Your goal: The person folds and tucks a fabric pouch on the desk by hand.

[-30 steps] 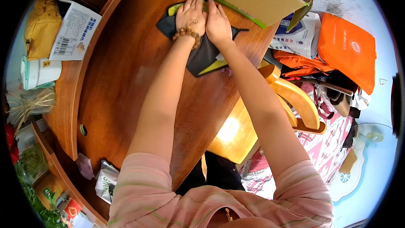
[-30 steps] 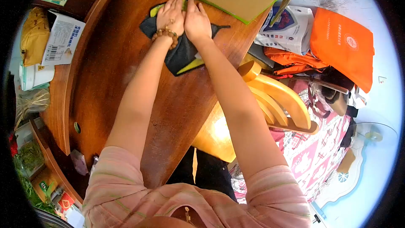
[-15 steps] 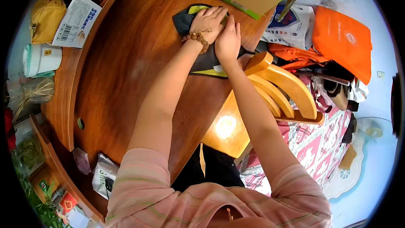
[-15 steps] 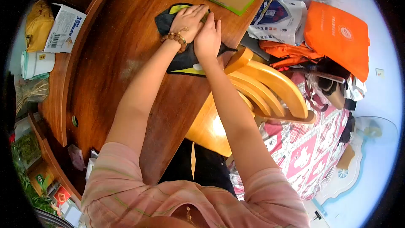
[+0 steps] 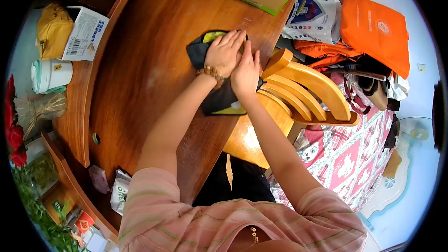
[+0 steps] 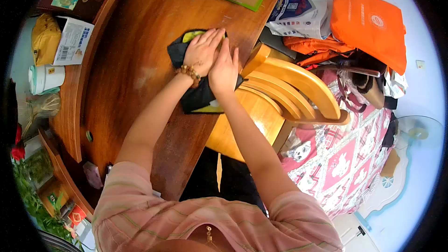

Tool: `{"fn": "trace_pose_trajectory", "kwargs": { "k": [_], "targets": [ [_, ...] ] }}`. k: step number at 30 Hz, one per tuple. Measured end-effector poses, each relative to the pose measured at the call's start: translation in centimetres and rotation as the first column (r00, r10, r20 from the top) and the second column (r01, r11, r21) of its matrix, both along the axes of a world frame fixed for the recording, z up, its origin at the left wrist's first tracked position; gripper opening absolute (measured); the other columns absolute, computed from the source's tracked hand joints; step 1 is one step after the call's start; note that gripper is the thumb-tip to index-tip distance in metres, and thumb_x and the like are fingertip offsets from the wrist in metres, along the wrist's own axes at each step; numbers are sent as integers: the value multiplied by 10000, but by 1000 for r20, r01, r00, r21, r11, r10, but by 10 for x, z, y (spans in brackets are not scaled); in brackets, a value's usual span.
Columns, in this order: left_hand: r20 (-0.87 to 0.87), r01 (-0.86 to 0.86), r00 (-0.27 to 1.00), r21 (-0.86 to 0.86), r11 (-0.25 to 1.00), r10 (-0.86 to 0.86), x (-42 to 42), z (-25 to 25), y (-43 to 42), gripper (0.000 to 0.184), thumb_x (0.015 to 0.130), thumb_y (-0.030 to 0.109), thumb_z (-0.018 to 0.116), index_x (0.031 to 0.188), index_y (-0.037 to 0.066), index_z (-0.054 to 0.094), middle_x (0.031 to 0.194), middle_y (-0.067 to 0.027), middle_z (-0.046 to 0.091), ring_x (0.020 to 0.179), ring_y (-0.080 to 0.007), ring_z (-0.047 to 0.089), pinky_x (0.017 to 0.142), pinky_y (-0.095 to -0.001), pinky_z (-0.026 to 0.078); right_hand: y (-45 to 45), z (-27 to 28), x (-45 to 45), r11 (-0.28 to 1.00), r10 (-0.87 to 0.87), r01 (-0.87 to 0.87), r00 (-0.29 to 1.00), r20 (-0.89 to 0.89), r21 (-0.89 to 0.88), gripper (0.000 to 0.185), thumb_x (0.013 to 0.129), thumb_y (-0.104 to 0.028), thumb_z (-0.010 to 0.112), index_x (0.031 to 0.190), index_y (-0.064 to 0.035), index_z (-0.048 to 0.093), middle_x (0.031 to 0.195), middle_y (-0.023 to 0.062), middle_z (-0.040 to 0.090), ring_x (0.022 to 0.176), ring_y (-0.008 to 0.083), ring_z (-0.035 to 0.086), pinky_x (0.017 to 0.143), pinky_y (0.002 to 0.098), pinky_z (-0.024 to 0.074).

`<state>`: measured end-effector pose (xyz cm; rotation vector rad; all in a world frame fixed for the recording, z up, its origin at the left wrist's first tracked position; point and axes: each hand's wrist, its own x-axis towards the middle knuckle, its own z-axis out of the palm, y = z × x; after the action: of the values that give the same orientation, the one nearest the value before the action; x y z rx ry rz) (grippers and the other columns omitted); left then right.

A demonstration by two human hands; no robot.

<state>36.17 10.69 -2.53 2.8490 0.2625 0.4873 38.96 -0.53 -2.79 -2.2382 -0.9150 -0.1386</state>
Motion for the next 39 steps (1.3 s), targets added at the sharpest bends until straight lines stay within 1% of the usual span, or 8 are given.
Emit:
{"fn": "trace_pose_trajectory", "kwargs": {
  "k": [6,12,16,23,26,29,35,39],
  "targets": [
    [60,-51,997,23,998,49,59,-12,28,576,932,188,526,1483,87,393,1460,-62,505,1366,-224,422,1119,-372,321,30,3,57,999,-27,27,1000,-9,-25,535,967,-172,461,1427,65,325,1266,242,600,1183,364,562,1166,513,227],
    [22,-75,997,-39,996,76,20,-8,4,603,912,214,527,1479,57,395,1486,-87,472,1382,-237,402,1133,-385,303,7,-1,33,998,46,-44,997,58,-43,496,993,-172,422,1425,59,349,1311,247,571,1209,326,559,1189,459,248],
    [1,-89,996,-24,996,89,13,-1,-4,593,927,243,499,1481,61,393,1482,-84,477,1380,-228,409,1131,-376,299,-2,2,22,996,75,-75,997,-2,-54,497,1001,-178,408,1433,58,337,1327,240,565,1216,322,556,1184,467,257],
    [40,-46,998,21,999,45,56,-10,21,534,964,205,472,1479,82,405,1476,-56,490,1377,-214,412,1124,-365,319,24,7,52,999,-43,41,994,-101,-23,460,1007,-168,391,1428,12,349,1263,221,610,1175,316,577,1187,473,199],
    [47,-28,999,0,1000,28,40,-10,16,525,965,207,473,1470,72,418,1481,-57,484,1382,-224,405,1133,-376,311,20,10,46,998,-15,10,996,-87,-60,458,1003,-169,403,1421,15,364,1254,201,618,1164,308,582,1178,470,228],
    [17,-41,999,-1,999,41,7,-2,1,538,956,231,484,1461,53,425,1475,-70,492,1380,-220,412,1125,-376,315,3,0,18,999,33,-32,998,54,-22,450,994,-167,431,1399,26,404,1258,196,620,1176,293,580,1164,463,274],
    [41,-39,998,-8,999,40,28,-3,10,564,931,217,520,1463,58,427,1464,-71,504,1368,-213,428,1115,-361,328,11,-2,24,1000,-20,19,998,55,15,490,988,-164,432,1427,37,345,1299,213,596,1200,316,566,1182,470,235],
    [69,-17,997,47,999,13,60,-8,30,524,943,231,514,1438,72,459,1448,-55,520,1366,-203,426,1116,-352,332,31,1,52,998,-64,65,995,-82,4,517,969,-135,428,1442,40,312,1299,222,594,1201,327,563,1196,483,178]
  ]
}}
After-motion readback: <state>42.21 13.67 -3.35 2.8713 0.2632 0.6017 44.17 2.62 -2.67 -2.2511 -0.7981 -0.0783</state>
